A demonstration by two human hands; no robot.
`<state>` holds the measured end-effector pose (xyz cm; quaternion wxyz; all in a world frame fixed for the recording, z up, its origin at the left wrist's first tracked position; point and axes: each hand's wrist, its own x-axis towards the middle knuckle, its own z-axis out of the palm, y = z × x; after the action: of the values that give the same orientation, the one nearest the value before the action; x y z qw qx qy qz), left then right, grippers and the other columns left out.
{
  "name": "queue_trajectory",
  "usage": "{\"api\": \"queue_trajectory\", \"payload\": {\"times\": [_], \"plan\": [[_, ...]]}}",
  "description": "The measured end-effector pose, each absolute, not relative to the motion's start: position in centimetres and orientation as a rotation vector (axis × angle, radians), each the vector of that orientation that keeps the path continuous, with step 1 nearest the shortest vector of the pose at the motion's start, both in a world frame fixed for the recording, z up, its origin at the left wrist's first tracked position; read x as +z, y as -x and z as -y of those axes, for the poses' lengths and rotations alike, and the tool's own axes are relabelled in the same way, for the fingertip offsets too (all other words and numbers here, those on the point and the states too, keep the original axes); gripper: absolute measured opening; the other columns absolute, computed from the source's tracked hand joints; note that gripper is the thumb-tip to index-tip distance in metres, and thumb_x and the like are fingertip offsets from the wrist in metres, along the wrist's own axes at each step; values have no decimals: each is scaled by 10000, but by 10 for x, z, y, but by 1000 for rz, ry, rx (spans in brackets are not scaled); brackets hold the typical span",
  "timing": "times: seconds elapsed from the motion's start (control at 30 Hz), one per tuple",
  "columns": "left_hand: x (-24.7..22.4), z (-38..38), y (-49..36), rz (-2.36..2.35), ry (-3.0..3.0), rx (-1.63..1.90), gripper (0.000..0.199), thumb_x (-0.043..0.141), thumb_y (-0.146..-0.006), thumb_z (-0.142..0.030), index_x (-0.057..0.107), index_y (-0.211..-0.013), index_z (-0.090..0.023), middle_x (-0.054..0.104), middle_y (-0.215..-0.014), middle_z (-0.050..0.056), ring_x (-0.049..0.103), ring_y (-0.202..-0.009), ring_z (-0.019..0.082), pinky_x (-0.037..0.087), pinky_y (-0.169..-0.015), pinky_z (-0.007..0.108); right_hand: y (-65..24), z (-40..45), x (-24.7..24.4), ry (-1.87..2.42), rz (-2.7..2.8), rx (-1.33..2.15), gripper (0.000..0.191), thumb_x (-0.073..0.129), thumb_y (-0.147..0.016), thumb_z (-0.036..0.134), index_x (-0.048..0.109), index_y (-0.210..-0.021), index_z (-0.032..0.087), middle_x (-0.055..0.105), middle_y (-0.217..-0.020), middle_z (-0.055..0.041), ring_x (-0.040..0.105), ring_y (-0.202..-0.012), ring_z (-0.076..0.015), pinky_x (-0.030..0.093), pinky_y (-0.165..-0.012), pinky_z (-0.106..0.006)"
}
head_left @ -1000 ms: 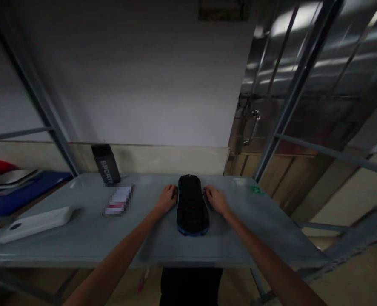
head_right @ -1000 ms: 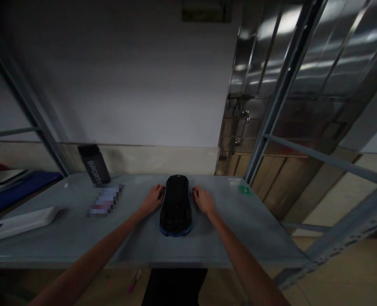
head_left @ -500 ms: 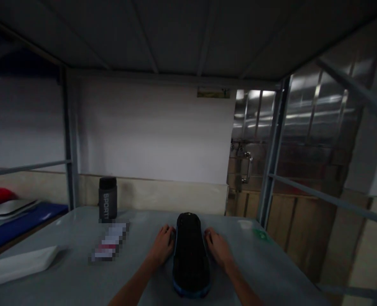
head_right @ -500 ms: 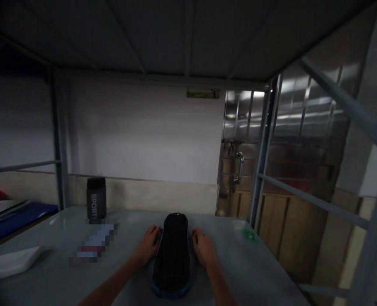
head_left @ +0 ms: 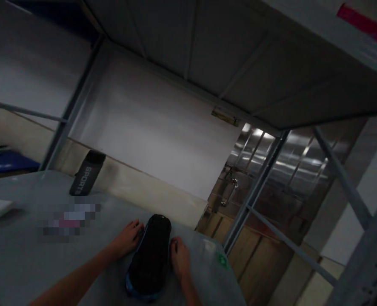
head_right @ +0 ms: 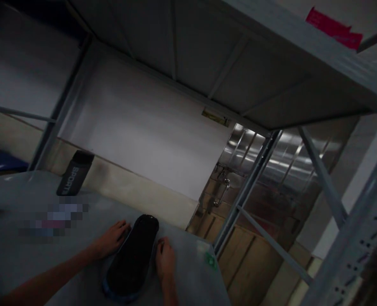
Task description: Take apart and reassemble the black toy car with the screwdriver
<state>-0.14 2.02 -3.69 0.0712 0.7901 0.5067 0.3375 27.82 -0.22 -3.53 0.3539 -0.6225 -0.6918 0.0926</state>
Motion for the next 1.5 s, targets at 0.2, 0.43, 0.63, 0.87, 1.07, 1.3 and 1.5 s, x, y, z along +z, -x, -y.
{"api": "queue_trajectory", "payload": {"times": [0.2,0.43,0.63,0.87,1.07,1.3,1.5], "plan": [[-43,-27,1,-1482,-2337,990,283,544,-948,-190,754,-1139,-200,748,-1208,142,685,-1189,327,545,-1140,480,-289,-1,-39,1654,1817,239,293,473,-1082,295,761,-1128,265,860,-1040,-96,832,-1023,-296,570,-913,-373],[-42,-26,0,-1476,-2365,960,213,552,-987,-176,732,-1098,-201,724,-1166,130,695,-1165,310,543,-1109,432,-292,1,-35,1626,1818,221,271,501,-1053,292,770,-1085,271,804,-844,-31,782,-822,-255,534,-765,-323],[-37,-21,0,-1461,-2323,1033,238,600,-896,-103,745,-1055,-204,736,-1116,93,697,-1121,279,544,-1084,380,-291,4,-27,1659,1872,194,322,471,-1059,282,786,-1112,245,837,-873,-48,807,-844,-249,545,-778,-317],[-33,-22,1,-1511,-2310,1002,244,653,-922,-113,809,-1090,-196,764,-1117,101,733,-1140,288,581,-1096,414,-287,11,-16,1735,1877,230,349,473,-1088,248,792,-1228,219,873,-1012,-81,818,-944,-245,560,-861,-314],[-31,-24,4,-1582,-2363,814,387,769,-1100,-406,736,-1420,-193,749,-1452,134,762,-1240,297,664,-1058,532,-284,17,-15,1749,1834,300,309,522,-1114,275,782,-1271,218,836,-965,-64,796,-945,-237,552,-864,-302],[-28,-23,5,-1597,-2369,744,429,775,-1099,-404,717,-1467,-193,737,-1484,141,764,-1256,307,675,-1052,538,-282,19,-16,1773,1846,265,302,552,-1126,245,767,-1332,195,810,-899,-55,780,-928,-246,525,-853,-306],[-24,-21,5,-1580,-2358,779,367,775,-1095,-387,740,-1395,-180,760,-1413,127,764,-1226,296,663,-1053,533,-280,21,-14,1811,1869,233,308,560,-1135,226,756,-1368,185,824,-907,-60,793,-944,-249,527,-866,-305]]}}
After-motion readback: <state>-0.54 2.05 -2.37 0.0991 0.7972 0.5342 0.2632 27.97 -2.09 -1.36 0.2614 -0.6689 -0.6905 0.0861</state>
